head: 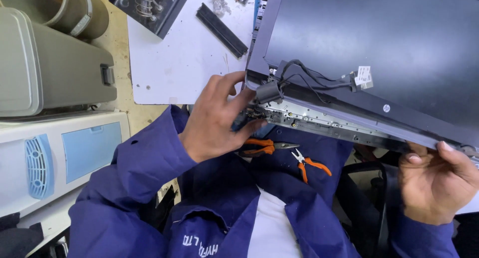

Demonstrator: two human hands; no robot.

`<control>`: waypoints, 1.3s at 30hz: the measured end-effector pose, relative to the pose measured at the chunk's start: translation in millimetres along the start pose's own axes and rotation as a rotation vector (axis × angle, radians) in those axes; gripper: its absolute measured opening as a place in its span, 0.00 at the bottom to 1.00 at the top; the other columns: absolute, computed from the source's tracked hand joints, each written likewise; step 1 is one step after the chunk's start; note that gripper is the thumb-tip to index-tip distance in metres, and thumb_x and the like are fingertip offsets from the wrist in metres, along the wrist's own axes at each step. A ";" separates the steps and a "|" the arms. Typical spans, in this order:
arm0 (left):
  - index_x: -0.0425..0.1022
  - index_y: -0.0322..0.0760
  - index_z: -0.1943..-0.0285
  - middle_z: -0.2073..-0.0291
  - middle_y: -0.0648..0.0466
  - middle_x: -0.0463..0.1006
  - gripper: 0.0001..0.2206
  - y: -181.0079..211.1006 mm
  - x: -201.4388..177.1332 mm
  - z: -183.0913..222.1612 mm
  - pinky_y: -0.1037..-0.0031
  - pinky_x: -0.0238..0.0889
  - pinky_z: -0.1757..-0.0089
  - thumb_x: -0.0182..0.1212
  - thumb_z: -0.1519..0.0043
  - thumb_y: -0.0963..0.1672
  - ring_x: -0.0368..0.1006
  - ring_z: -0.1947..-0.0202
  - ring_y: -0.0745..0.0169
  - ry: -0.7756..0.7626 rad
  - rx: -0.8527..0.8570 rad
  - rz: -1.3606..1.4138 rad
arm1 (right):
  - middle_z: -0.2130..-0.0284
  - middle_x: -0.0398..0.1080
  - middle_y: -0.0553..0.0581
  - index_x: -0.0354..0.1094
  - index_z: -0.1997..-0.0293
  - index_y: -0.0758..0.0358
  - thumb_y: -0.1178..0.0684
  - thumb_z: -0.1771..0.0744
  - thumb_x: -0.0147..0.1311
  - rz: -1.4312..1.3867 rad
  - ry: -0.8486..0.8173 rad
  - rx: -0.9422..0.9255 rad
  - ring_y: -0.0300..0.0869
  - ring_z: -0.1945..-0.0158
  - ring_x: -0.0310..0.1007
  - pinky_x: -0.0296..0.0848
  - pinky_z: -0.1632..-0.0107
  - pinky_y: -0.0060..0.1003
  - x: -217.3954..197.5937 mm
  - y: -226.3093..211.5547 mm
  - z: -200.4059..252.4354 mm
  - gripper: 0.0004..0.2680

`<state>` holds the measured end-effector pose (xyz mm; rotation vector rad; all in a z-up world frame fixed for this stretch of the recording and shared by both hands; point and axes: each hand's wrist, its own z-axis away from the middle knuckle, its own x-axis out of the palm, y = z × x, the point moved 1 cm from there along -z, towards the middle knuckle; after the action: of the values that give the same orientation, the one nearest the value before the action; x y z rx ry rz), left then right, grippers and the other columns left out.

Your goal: Reassembling a laptop by connecting internal cables and attaching the screen to the main body.

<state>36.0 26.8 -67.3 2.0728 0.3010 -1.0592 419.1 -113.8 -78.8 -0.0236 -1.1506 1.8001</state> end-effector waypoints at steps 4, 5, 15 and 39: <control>0.74 0.34 0.51 0.59 0.44 0.71 0.12 0.3 12.8 -1.5 0.55 0.65 0.58 0.71 0.38 0.43 0.65 0.53 0.39 0.004 0.145 -0.129 | 0.75 0.67 0.41 0.66 0.79 0.53 0.59 0.35 0.50 0.011 0.011 -0.008 0.35 0.68 0.62 0.64 0.65 0.22 -6.1 2.9 -2.6 0.09; 0.77 0.34 0.51 0.56 0.44 0.73 0.08 2.0 14.4 -1.1 0.56 0.65 0.61 0.69 0.37 0.41 0.67 0.55 0.40 0.061 0.199 -0.143 | 0.71 0.73 0.44 0.72 0.74 0.55 0.58 0.35 0.51 0.022 -0.023 -0.003 0.37 0.66 0.69 0.67 0.66 0.23 -3.2 3.2 -2.1 0.07; 0.71 0.32 0.62 0.51 0.35 0.75 0.07 56.6 8.1 31.3 0.65 0.71 0.61 0.53 0.30 0.36 0.74 0.63 0.47 -0.063 0.444 0.011 | 0.60 0.80 0.60 0.76 0.69 0.63 0.60 0.34 0.49 0.040 -0.113 0.017 0.50 0.64 0.79 0.73 0.67 0.32 -7.8 15.4 1.6 0.07; 0.69 0.37 0.64 0.70 0.52 0.68 0.08 78.6 -27.2 29.7 0.70 0.57 0.68 0.52 0.32 0.36 0.62 0.72 0.58 -0.217 0.410 -0.135 | 0.74 0.72 0.65 0.68 0.70 0.68 0.52 0.28 0.52 0.450 -0.181 0.158 0.50 0.77 0.75 0.69 0.76 0.34 -59.7 42.1 13.3 0.13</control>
<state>42.0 -44.2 -15.2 2.2889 0.1207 -1.5176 415.3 -169.7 -127.4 -0.0287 -1.1923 2.3272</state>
